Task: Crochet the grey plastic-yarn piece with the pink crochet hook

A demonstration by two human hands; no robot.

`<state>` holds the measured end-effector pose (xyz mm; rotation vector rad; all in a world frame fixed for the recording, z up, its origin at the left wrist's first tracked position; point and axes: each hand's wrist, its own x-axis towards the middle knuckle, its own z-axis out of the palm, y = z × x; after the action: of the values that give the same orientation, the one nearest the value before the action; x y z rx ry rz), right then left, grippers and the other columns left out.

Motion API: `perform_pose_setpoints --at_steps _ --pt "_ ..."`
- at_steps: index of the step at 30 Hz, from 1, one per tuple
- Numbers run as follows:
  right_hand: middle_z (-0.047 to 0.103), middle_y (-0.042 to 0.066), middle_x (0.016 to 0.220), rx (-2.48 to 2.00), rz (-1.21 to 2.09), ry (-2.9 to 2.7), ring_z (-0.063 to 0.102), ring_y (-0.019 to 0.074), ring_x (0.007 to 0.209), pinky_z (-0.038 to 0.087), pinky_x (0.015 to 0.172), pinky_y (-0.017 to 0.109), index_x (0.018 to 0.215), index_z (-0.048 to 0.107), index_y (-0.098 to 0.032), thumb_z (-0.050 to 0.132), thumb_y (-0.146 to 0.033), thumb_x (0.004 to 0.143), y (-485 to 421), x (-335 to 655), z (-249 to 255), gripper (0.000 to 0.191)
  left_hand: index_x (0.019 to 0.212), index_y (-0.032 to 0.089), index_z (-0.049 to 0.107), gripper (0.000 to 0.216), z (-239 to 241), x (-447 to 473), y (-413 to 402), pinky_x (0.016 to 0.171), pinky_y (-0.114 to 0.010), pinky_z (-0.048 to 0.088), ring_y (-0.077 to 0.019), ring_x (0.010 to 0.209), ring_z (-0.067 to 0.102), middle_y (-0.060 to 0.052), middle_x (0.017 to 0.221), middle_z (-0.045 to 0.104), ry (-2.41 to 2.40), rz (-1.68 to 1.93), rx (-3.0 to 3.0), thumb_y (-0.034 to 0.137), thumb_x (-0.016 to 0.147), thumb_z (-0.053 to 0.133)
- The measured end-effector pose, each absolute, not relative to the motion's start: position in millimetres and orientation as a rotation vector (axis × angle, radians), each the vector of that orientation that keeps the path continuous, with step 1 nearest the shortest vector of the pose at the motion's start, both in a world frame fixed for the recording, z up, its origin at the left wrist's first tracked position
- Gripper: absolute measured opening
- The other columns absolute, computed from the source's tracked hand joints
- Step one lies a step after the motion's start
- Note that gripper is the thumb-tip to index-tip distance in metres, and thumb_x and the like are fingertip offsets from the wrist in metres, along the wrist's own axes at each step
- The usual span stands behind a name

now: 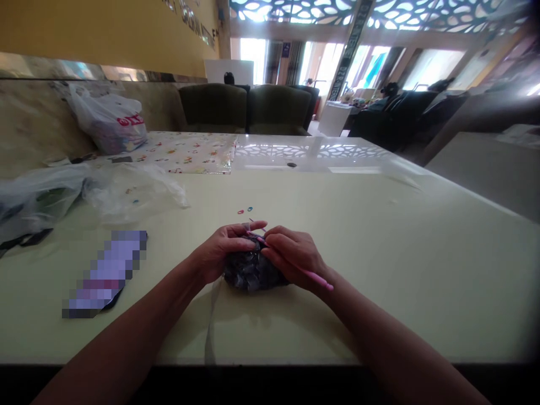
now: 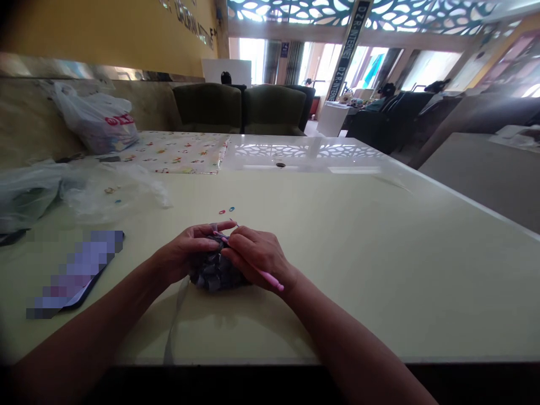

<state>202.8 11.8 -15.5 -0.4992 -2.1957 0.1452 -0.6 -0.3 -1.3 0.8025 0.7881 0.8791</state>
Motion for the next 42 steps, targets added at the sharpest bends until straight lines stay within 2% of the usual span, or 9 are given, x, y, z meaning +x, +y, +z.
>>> perform_pose_setpoints --at_steps 8,15,20,23,26,29,33,36,42 --pt "0.066 0.006 0.087 -0.553 0.566 -2.239 0.060 0.0132 0.074 0.046 0.068 0.026 0.086 0.060 -0.017 0.046 -0.022 0.099 12.9 210.0 -3.0 0.020 0.118 0.021 0.074 0.052 -0.5 -11.6 4.5 0.084 -0.030 0.048 -0.0173 0.085 0.068 -0.005 0.092 0.078 0.944 0.916 1.009 0.015 0.066 0.078" --pt "0.056 0.000 0.073 -0.743 1.092 -2.008 0.046 0.0111 0.065 0.037 0.057 0.023 0.082 0.063 -0.017 0.053 -0.034 0.095 21.5 213.9 -0.3 0.024 0.111 0.023 0.077 0.042 -4.4 -9.2 6.4 0.090 -0.031 0.046 -0.0194 0.094 0.067 -0.005 0.093 0.078 1.003 0.976 1.147 0.019 0.069 0.079" --pt "0.050 -0.003 0.066 -0.817 1.000 -1.843 0.042 0.0092 0.061 0.035 0.055 0.021 0.074 0.056 -0.019 0.058 -0.034 0.091 11.6 202.8 -4.4 0.023 0.119 0.025 0.073 0.053 -6.1 -1.0 1.3 0.089 -0.034 0.048 -0.0197 0.091 0.068 -0.007 0.106 0.077 0.841 0.913 0.983 0.024 0.067 0.083" --pt "0.052 -0.003 0.066 -0.838 0.939 -1.798 0.043 0.0095 0.062 0.035 0.056 0.021 0.073 0.057 -0.018 0.059 -0.034 0.089 8.1 201.3 -2.6 0.022 0.121 0.026 0.072 0.047 -1.8 -8.4 4.4 0.100 -0.039 0.045 -0.0260 0.109 0.065 -0.009 0.119 0.073 0.878 0.848 1.242 0.037 0.076 0.078" --pt "0.050 -0.003 0.065 -0.850 0.923 -1.715 0.042 0.0096 0.061 0.035 0.056 0.022 0.071 0.057 -0.018 0.058 -0.035 0.090 10.8 203.9 0.7 0.025 0.117 0.026 0.075 0.039 1.8 -21.2 12.0 0.114 -0.042 0.031 -0.0315 0.132 0.050 -0.009 0.134 0.065 1.062 0.855 1.635 0.048 0.086 0.068" --pt "0.047 -0.004 0.063 -0.832 0.945 -1.666 0.040 0.0094 0.060 0.033 0.055 0.022 0.070 0.055 -0.018 0.057 -0.037 0.091 13.4 204.5 1.1 0.028 0.123 0.026 0.071 0.045 0.0 -25.2 15.1 0.112 -0.044 0.032 -0.0334 0.135 0.046 -0.010 0.146 0.055 1.082 0.953 1.554 0.051 0.086 0.066" --pt "0.048 -0.004 0.063 -0.832 0.950 -1.710 0.040 0.0091 0.059 0.033 0.054 0.021 0.072 0.055 -0.018 0.057 -0.036 0.091 9.1 199.2 -5.4 0.026 0.143 0.027 0.053 0.071 -4.1 -11.4 6.9 0.096 -0.037 0.045 -0.0233 0.103 0.065 -0.008 0.116 0.071 0.857 1.036 1.128 0.041 0.078 0.078" --pt "0.050 -0.004 0.064 -0.802 0.916 -1.808 0.042 0.0087 0.059 0.034 0.054 0.021 0.076 0.055 -0.019 0.058 -0.034 0.091 3.8 195.1 -12.7 0.021 0.143 0.026 0.053 0.077 -3.1 1.2 -1.4 0.088 -0.028 0.045 -0.0139 0.085 0.064 0.000 0.092 0.070 0.856 1.029 1.010 0.026 0.073 0.084" --pt "0.047 -0.005 0.064 -0.703 0.625 -2.005 0.039 0.0075 0.056 0.034 0.056 0.021 0.074 0.052 -0.019 0.057 -0.033 0.095 8.0 197.6 -21.5 0.025 0.148 0.029 0.046 0.082 -0.1 9.7 -10.6 0.085 -0.029 0.045 -0.0144 0.085 0.063 0.000 0.090 0.067 0.870 0.971 0.985 0.021 0.075 0.081"
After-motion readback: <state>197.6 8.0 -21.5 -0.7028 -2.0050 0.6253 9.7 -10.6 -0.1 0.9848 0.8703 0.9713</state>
